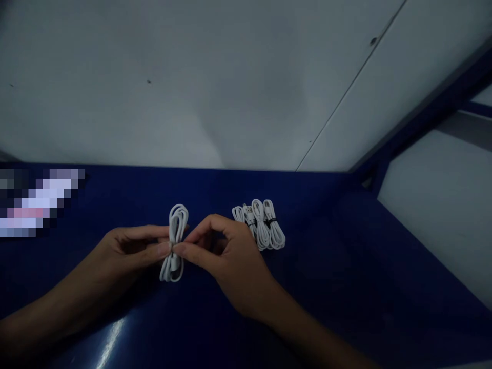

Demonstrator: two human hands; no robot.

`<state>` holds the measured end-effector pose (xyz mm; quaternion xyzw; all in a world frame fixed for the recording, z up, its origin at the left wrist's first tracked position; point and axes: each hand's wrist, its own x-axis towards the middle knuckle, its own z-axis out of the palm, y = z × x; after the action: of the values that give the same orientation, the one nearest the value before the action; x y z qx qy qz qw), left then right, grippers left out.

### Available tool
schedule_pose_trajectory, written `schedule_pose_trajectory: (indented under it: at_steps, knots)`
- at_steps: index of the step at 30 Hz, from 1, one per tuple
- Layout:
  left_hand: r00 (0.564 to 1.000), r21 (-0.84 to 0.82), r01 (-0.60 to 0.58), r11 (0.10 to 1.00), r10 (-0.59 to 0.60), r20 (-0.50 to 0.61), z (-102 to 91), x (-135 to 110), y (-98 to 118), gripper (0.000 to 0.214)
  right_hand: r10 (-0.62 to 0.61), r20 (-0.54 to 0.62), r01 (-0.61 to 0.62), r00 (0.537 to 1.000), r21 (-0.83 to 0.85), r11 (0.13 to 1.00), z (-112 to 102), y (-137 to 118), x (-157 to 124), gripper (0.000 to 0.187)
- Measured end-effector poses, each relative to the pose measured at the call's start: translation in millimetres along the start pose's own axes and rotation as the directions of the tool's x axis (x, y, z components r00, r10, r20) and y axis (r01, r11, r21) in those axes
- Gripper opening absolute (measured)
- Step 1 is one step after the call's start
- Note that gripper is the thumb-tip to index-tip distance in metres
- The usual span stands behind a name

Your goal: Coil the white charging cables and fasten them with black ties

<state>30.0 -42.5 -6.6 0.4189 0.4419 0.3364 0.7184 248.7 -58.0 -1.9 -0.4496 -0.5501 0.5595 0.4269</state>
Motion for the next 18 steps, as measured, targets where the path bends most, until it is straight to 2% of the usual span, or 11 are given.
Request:
schedule_pose_trajectory:
  at_steps: [9,13,18]
  knots:
    - [0.997,-0.018,-0.044,0.999,0.045,0.068,-3.4,1.8,-4.1,0.034,0.082,0.098,-0.099,0.992,0.187,0.977,-1.8,0.0,2.6,0.022]
    - [0.994,-0.044,-0.068,0.997,0.072,0.086,-7.0,5.1,-6.2,0.041,0.09,0.101,-0.109,0.991,0.201,0.974,-1.8,1.6,2.9,0.025]
    - [0.989,-0.039,-0.086,0.996,0.09,0.115,-7.7,6.0,-4.9,0.038,0.116,0.123,-0.138,0.986,0.19,0.972,-1.3,1.5,3.6,0.035]
